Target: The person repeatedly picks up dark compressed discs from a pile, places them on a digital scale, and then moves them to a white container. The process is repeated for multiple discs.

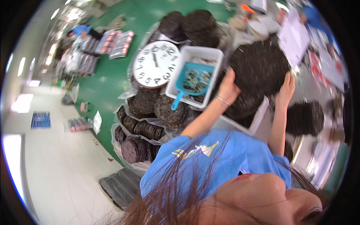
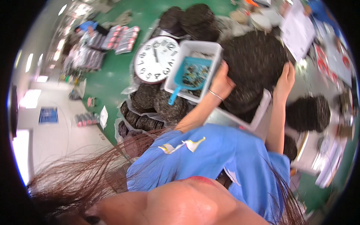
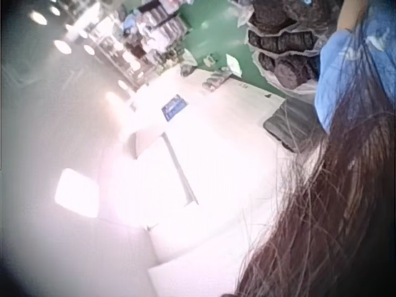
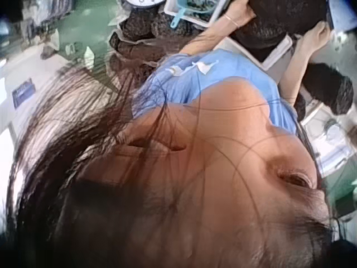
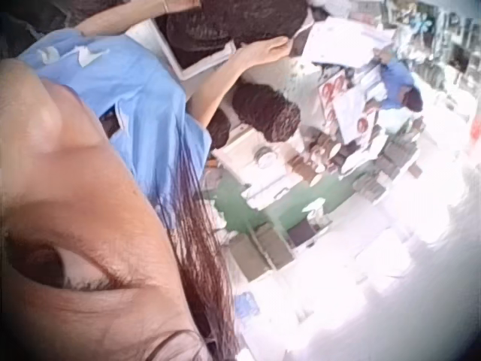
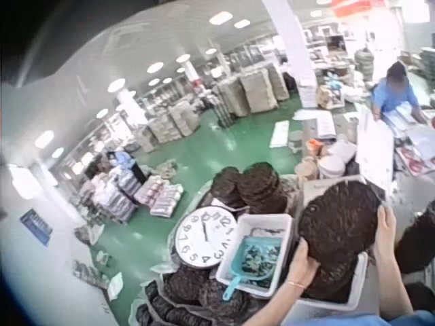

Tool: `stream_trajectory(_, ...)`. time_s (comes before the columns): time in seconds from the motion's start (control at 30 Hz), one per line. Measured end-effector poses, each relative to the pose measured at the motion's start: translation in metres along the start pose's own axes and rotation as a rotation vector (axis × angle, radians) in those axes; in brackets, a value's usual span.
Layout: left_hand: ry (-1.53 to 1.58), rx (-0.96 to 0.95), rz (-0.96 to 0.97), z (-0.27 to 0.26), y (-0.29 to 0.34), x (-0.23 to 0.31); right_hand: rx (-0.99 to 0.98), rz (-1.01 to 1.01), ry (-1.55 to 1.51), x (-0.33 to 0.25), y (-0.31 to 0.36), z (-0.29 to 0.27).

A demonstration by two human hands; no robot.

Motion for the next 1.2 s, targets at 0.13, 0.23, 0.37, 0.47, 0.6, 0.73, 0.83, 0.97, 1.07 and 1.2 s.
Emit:
stream_trajectory(0.13,0.075,-0.162,-0.081,-0.025,-0.019,-0.014,-0.190,0.303,-0.114,0.077,-0.010,0.032)
stream_trajectory(0.23,-0.517,-0.016,0.082,-0.051,-0.024,-0.007,-0.177,0.229,-0.080,0.108,-0.058,0.034)
stream_trajectory(0.37,-1.609,-0.507,0.472,-0.023,0.025,-0.010,-0.103,0.181,0.068,0.137,-0.147,0.026)
stream_trajectory(0.47,-2.046,-0.659,0.547,-0.047,0.043,-0.037,0.096,0.047,0.768,0.129,-0.144,0.030)
stream_trajectory(0.6,-2.014,-0.689,0.609,-0.059,0.040,-0.033,-0.314,-0.071,0.585,0.138,-0.076,0.027)
stream_trajectory(0.73,-1.935,-0.754,0.670,-0.064,0.034,-0.034,-0.533,-0.202,0.756,0.131,0.031,0.012)
stream_trajectory(0.83,-2.008,-0.801,0.701,-0.063,0.033,-0.040,-0.478,-0.230,0.799,0.129,0.085,-0.002)
stream_trajectory(0.97,-2.190,-0.864,0.758,-0.052,0.040,-0.047,-0.413,-0.192,0.738,0.114,0.106,-0.006)
stream_trajectory(1.07,-2.038,-0.814,0.756,-0.047,0.042,-0.030,-0.386,-0.237,0.664,0.093,0.114,0.003)
stream_trajectory(1.2,-1.670,-0.335,0.808,-0.020,0.060,0.042,-0.397,-0.251,0.751,0.063,0.126,0.005)
Point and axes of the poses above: each hand's wrist, its own y-axis away from the middle knuckle, its own z-axis out of the palm, x = y × z, the point moved 6 cm from there along -y, towards the middle knuckle, and after that the axes turned 4 degrees about z, right-handed, at the moved point
